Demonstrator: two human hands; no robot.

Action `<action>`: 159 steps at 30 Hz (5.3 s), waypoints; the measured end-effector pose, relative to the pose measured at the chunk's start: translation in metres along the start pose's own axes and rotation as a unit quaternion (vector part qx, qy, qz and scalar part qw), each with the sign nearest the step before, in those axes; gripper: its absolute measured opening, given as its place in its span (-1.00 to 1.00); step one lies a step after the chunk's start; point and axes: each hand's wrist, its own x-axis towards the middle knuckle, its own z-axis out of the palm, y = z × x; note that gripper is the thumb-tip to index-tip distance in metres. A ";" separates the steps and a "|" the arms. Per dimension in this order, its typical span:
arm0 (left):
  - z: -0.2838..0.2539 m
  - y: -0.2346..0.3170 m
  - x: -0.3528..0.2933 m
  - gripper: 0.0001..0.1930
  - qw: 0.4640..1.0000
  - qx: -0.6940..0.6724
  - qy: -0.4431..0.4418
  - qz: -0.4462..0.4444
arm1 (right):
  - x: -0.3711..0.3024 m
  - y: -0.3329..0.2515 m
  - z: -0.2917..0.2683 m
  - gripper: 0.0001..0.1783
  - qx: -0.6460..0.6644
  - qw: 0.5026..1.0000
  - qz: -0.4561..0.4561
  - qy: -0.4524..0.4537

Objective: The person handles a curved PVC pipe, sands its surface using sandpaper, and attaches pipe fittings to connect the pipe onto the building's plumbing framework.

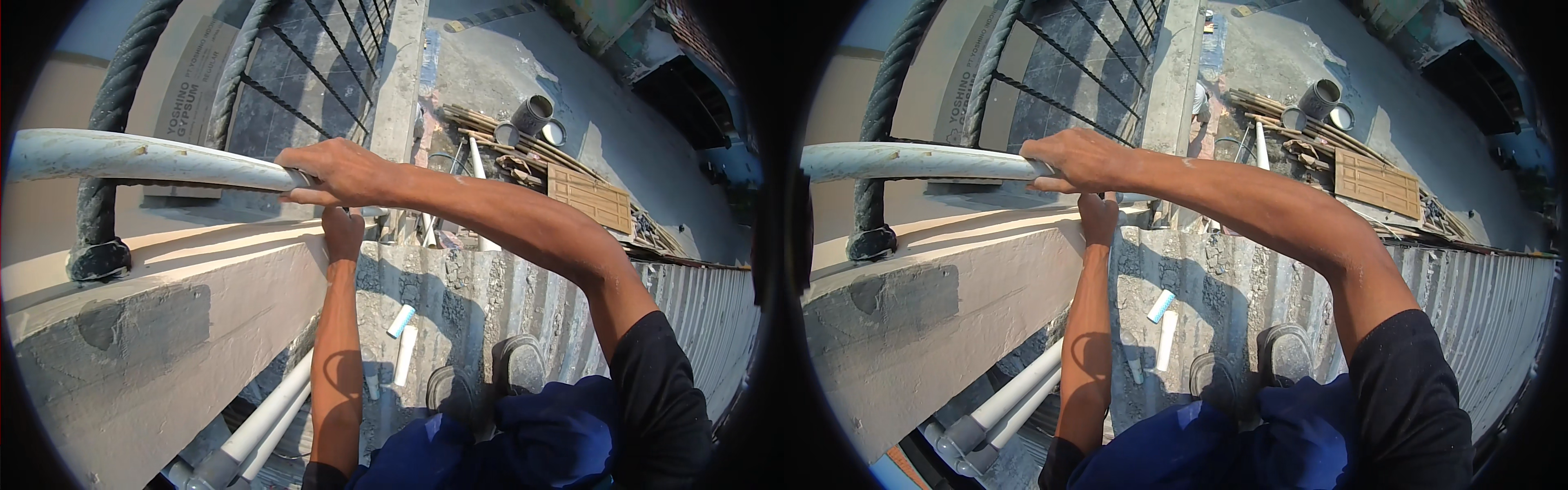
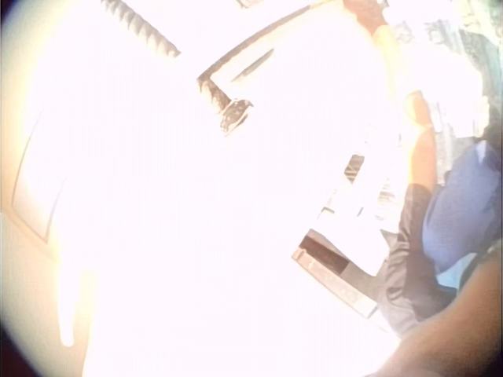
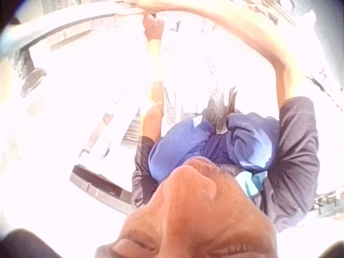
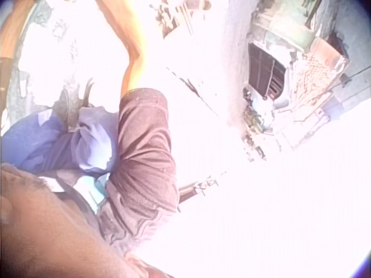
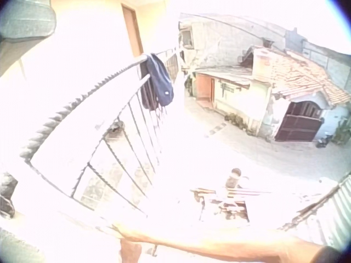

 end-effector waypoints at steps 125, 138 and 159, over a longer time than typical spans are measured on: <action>-0.011 0.036 0.013 -0.73 0.997 -0.075 -0.001 -0.028 | -0.162 -0.004 -0.141 -0.57 -0.001 0.910 0.334 0.247; -0.007 0.021 0.004 -0.77 1.000 -0.018 -0.007 0.015 | -0.267 -0.001 -0.111 -0.65 -0.011 0.853 0.453 0.258; -0.063 0.160 0.034 -0.68 0.971 -0.199 0.095 0.096 | -0.250 -0.009 -0.103 -0.63 0.022 0.867 0.456 0.198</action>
